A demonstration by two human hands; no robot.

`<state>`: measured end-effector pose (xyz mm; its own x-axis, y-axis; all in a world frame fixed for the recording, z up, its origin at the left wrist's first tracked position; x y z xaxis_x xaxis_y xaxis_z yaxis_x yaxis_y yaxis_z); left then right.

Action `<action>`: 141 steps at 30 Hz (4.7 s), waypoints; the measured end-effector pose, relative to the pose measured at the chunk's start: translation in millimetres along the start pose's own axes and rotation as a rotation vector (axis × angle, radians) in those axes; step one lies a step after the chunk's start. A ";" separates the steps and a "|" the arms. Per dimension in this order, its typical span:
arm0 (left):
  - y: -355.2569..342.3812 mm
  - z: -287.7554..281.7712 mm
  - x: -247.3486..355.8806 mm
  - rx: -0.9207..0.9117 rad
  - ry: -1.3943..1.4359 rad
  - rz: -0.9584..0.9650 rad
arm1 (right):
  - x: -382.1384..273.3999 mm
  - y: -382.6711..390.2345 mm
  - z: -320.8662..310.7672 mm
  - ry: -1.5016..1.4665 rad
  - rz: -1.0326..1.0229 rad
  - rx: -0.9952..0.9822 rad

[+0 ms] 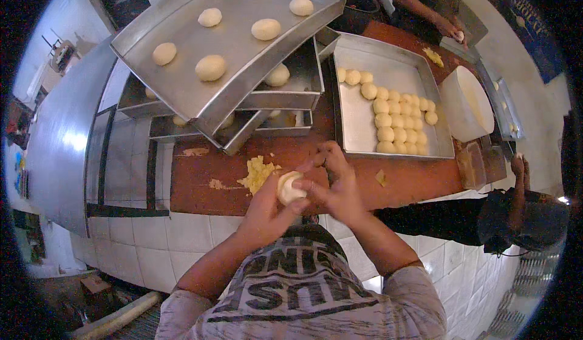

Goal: The person prepares bread by greasing metal baking pans with a brush, filling pieces of dough with a yellow substance by hand, and arranging the filled dough portions onto the pans.

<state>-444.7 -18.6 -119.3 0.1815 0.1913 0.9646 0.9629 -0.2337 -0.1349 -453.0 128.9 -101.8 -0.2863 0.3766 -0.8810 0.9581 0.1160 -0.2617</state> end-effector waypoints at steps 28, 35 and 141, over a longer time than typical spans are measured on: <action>-41.8 6.7 7.7 -0.302 1.227 -0.294 | -9.4 14.0 2.5 -0.244 -0.138 -0.182; -12.2 19.1 -4.8 -0.010 0.496 -0.066 | 12.7 9.1 12.4 -0.771 0.404 -0.163; 11.9 -14.1 5.7 -0.125 0.194 -0.035 | -8.0 -11.4 8.5 0.289 -0.252 -0.035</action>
<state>-435.0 -33.8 -112.3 0.0954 0.0172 0.9953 0.9335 -0.3486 -0.0835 -461.6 116.8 -95.1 -0.5069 0.5752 -0.6420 0.8583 0.2678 -0.4377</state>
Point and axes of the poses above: each hand's wrist, its own y-axis away from the middle knuckle, its own z-axis out of the palm, x = y × z, the point moved 3 cm from there along -y, towards the middle knuckle, and after that the axes turned 4 degrees about y, right-handed, at the moved point
